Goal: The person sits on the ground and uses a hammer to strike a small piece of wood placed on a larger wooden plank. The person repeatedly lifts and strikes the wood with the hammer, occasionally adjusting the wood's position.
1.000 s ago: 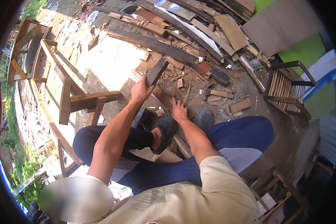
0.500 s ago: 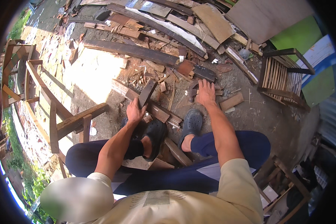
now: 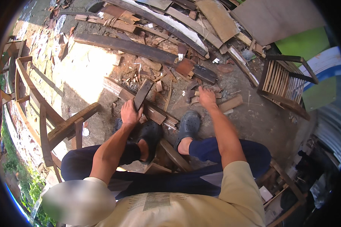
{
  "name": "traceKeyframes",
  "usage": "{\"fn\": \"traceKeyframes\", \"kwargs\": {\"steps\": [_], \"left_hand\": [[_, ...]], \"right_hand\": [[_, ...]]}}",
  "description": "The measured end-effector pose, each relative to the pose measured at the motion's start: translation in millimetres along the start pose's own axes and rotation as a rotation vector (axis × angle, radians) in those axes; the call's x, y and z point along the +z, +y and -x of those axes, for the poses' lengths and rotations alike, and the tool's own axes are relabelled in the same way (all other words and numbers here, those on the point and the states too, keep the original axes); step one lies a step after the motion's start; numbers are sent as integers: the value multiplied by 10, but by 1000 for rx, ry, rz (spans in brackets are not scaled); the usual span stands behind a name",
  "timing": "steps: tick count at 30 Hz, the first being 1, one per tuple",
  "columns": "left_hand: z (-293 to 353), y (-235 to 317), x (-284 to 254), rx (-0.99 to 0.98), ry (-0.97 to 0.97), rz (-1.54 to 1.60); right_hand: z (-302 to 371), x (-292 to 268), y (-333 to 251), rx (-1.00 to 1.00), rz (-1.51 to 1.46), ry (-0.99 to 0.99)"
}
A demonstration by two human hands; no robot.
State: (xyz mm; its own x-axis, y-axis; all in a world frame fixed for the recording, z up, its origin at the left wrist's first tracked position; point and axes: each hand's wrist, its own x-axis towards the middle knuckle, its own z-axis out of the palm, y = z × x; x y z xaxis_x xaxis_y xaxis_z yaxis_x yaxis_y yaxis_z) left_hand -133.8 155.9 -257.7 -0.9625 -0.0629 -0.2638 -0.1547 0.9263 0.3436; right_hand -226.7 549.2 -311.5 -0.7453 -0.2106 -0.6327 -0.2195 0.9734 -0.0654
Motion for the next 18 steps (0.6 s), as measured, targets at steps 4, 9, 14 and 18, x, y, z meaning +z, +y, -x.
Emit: {"fn": "traceKeyframes", "kwargs": {"steps": [4, 9, 14, 18], "left_hand": [[-2, -35, 41, 53, 58, 17], [31, -17, 34, 44, 56, 43], [28, -29, -7, 4, 65, 40], [5, 85, -117, -42, 35, 119]], "right_hand": [[-21, -160, -243, 47, -157, -214], [85, -230, -501, 344, -911, -474], [357, -781, -951, 331, -775, -240], [446, -916, -965, 29, -523, 326]]}}
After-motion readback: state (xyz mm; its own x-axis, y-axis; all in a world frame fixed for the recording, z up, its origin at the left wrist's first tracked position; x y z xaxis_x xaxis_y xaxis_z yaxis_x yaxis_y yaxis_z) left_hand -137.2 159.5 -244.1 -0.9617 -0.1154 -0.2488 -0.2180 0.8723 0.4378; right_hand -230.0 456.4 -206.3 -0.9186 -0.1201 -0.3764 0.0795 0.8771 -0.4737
